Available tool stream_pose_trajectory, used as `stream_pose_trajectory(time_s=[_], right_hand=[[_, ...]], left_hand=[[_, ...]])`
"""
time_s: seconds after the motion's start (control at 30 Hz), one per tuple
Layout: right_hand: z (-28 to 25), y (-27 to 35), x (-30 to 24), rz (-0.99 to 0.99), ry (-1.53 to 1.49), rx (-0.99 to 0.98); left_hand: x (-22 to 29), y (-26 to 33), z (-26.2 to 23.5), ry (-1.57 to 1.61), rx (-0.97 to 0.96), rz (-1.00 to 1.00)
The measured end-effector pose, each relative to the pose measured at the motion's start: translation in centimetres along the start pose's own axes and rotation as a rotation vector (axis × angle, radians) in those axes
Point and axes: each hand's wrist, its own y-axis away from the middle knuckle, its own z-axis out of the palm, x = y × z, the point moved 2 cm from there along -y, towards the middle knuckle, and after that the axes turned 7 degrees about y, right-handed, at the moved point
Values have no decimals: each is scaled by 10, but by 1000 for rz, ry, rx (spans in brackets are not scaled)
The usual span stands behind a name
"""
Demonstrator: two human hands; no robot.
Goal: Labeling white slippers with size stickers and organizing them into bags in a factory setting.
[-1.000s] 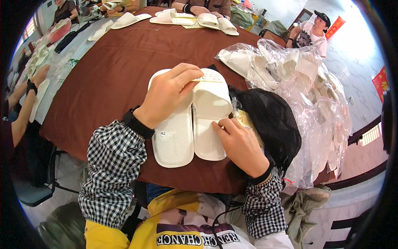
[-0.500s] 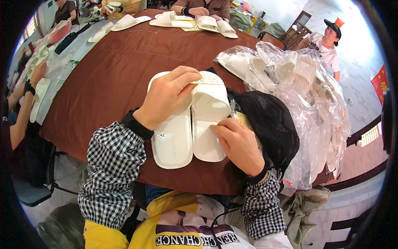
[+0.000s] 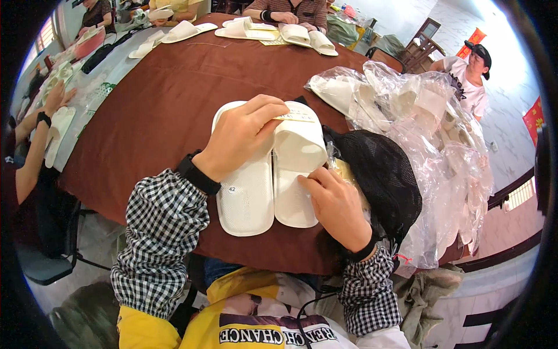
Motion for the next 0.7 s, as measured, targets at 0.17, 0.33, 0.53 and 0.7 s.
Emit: stream_pose_trajectory(time_s=[0.17,0.33,0.53,0.7], right_hand=[[-2,-2,3,0,-93,30],[-2,0,3,-50,-12,0],[-2,0,5,26,-147,67],[-3,2,9,44,-166,37]], left_hand=[[1,0,-1,-3,1,-2],[2,1,0,-8,-13,-16],[1,0,-1,-29,-15,-8],[-1,1,1,-14,3,-17]])
